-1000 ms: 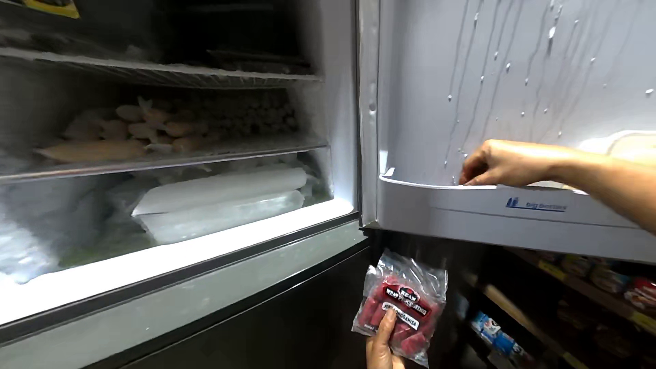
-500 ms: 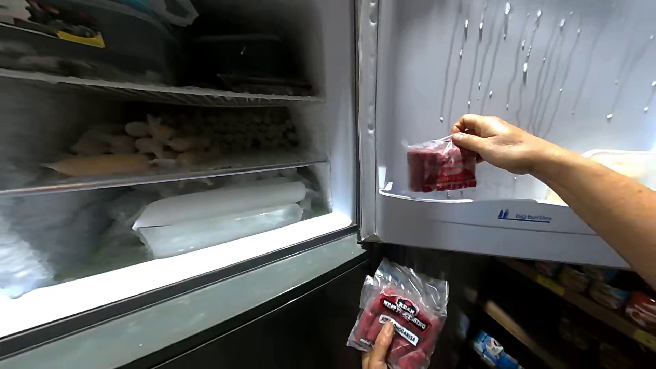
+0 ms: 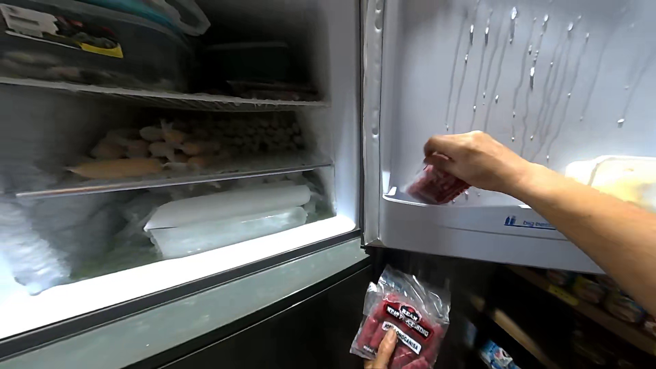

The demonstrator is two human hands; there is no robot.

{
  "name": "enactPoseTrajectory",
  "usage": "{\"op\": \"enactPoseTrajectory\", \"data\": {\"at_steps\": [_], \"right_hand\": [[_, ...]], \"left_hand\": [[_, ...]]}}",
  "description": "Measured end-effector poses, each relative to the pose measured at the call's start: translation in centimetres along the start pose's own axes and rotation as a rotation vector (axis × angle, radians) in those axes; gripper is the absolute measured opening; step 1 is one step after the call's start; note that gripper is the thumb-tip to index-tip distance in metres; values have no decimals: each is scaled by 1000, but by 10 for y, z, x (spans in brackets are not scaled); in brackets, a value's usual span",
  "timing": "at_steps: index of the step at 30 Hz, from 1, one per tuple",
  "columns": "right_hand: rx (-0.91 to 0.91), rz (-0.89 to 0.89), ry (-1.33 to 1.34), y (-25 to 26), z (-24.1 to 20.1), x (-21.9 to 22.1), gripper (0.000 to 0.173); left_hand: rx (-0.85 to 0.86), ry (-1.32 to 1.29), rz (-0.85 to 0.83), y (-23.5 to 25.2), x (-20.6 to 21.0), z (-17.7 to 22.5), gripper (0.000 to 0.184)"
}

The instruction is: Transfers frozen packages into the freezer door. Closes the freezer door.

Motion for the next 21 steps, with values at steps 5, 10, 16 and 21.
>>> {"op": "enactPoseTrajectory", "data": {"at_steps": [5, 10, 16, 21], "right_hand": [[301, -280, 330, 23, -5, 36, 33], [477, -595, 806, 17, -9, 27, 39], [549, -789, 337, -24, 19, -10, 30], [693, -1043, 483, -57, 44, -6, 17]], "left_hand": [[10, -3, -10, 0, -6, -2, 21], [27, 16, 17, -1, -11, 3, 20], [45, 31, 1, 1, -17, 10, 21], [20, 40, 43, 1, -10, 10, 20]]}}
Point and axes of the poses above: each hand's wrist, its own y-axis towards the middle knuckle, its own x-axis out of the palm, z = x × y, the point moved 3 cm from there along y, towards the middle knuckle, and after that the axes turned 7 degrees about y, right-handed, at the moved point
